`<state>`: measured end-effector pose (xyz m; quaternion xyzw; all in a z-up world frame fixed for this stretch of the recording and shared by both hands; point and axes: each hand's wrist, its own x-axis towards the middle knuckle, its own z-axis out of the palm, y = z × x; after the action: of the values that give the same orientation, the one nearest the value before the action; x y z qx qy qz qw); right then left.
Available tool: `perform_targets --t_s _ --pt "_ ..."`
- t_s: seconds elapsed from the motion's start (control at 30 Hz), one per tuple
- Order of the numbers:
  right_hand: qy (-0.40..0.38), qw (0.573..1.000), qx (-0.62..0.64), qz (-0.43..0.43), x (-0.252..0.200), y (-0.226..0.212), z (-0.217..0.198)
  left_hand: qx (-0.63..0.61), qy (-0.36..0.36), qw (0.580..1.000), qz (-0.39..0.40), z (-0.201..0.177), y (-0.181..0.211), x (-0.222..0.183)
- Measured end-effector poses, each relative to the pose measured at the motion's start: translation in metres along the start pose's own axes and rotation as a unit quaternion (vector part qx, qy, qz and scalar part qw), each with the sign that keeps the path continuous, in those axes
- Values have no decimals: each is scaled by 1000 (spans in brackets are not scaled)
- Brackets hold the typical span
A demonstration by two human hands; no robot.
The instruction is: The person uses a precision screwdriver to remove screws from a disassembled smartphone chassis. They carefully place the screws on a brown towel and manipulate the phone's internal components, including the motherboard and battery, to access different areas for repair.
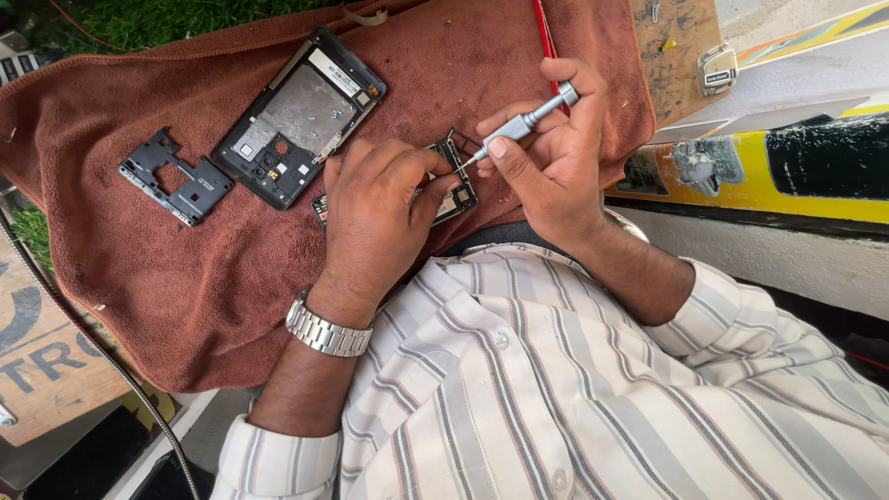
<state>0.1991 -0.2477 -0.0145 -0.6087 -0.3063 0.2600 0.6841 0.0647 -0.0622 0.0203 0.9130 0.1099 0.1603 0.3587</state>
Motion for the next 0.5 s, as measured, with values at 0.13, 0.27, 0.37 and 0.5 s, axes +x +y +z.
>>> perform_targets --t_s 0.13,0.27,0.37,0.5 --pt "-20 999 -23 -16 1 1 -2 5 -2 1000 11 2 -1 0" --pt "-28 999 -34 -30 0 2 -2 15 2 1000 21 5 -1 -2" --pt "-44 997 -44 -36 0 -1 -1 29 2 999 26 6 -2 -2" --pt "-93 987 -100 -81 1 -10 1 34 -2 999 23 7 -3 -2"
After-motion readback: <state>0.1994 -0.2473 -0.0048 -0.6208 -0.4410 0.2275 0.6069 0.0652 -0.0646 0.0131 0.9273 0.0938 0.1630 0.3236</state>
